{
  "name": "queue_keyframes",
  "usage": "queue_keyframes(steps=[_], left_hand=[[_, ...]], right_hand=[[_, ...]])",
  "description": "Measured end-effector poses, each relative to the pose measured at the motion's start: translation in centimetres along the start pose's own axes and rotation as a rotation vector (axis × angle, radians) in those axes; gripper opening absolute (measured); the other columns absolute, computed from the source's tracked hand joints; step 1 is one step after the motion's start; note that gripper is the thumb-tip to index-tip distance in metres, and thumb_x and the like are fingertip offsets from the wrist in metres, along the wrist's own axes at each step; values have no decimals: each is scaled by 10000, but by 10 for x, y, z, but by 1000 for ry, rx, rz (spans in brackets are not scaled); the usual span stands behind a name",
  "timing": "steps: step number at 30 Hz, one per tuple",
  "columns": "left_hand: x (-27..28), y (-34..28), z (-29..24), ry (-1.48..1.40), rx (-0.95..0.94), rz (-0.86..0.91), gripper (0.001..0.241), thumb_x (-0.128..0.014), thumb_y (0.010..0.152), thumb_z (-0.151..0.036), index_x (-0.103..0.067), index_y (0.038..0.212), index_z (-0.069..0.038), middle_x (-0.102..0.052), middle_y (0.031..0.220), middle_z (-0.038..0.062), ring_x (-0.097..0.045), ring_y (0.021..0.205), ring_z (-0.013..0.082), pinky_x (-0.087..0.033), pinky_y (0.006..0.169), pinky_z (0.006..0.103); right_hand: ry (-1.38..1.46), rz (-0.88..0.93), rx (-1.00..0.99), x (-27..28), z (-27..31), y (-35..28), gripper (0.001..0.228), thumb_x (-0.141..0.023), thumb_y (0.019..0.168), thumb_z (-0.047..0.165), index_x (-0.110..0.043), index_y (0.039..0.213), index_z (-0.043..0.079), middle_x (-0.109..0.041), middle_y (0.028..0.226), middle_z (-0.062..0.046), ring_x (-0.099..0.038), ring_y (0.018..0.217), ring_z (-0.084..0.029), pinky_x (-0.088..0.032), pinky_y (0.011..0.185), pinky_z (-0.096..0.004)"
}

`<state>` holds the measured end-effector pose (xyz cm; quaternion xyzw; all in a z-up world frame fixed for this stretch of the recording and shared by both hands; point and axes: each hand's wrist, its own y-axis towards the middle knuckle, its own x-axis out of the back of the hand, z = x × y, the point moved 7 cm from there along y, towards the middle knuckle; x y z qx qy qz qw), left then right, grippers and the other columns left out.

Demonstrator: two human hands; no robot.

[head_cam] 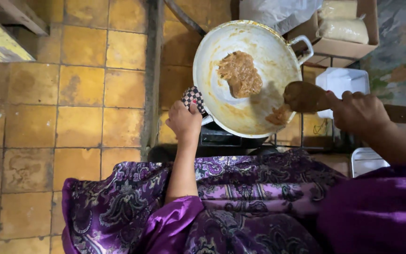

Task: Stirring a thick brown paste in a large wok over a floor-level stove using a wooden spatula

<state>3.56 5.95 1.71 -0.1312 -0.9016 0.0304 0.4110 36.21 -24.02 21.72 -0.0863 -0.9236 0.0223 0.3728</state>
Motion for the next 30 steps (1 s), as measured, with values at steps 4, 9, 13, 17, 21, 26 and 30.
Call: queue_keyframes(steps=[4, 9, 13, 17, 21, 26, 30], left_hand=[[-4, -2, 2, 20, 17, -36, 330, -641, 873, -338, -616, 998, -34, -693, 1076, 189, -616, 1074, 424, -415, 847, 616], [-8, -1, 3, -1, 20, -31, 362, -618, 916, -358, -608, 1059, -25, -681, 1124, 202, -595, 1122, 409, -384, 881, 577], [-4, -1, 1, 0, -11, -79, 330, -634, 888, -348, -619, 993, -36, -685, 1076, 187, -599, 1093, 415, -400, 828, 609], [-7, -2, 4, 20, -1, -3, 349, -603, 919, -362, -629, 1012, -28, -690, 1083, 180, -610, 1092, 413, -415, 828, 606], [-16, -1, 10, 52, -61, -106, 363, -628, 884, -389, -614, 966, -36, -693, 1024, 173, -628, 1029, 416, -426, 753, 633], [-4, -3, 8, 57, 0, -47, 361, -651, 860, -418, -627, 1010, -90, -689, 1032, 156, -667, 1031, 393, -482, 902, 576], [-9, 0, 10, 37, 22, -1, 375, -638, 862, -429, -630, 1027, -92, -690, 1055, 148, -670, 1042, 392, -478, 915, 578]], right_hand=[[63, 211, 2, 2, 9, -2, 576, -574, 842, 261, -551, 1417, 283, -742, 854, -43, -730, 633, -277, -511, 488, -395], [309, 877, -82, 14, 24, -1, 651, -500, 929, 534, -321, 1530, 360, -744, 1162, -114, -785, 1027, -357, -608, 809, -496], [395, 771, -192, 19, 32, -5, 495, -422, 970, 576, -389, 1457, 489, -720, 1182, -59, -772, 1011, -347, -612, 761, -529], [378, 54, -336, 52, 22, 18, 518, -633, 960, 387, -634, 1476, 429, -715, 981, 36, -723, 712, -284, -496, 458, -447], [567, -270, -344, 76, 36, 58, 599, -682, 961, 82, -632, 1547, 197, -735, 1161, -132, -715, 813, -334, -538, 541, -443], [444, 47, -270, 3, 70, 62, 822, -593, 838, 165, -475, 1594, 464, -627, 963, 18, -719, 805, -196, -660, 653, -390], [493, 21, -327, 27, 43, 52, 990, -810, 706, 212, -495, 1625, 398, -595, 1018, -44, -701, 864, -271, -647, 597, -463]])
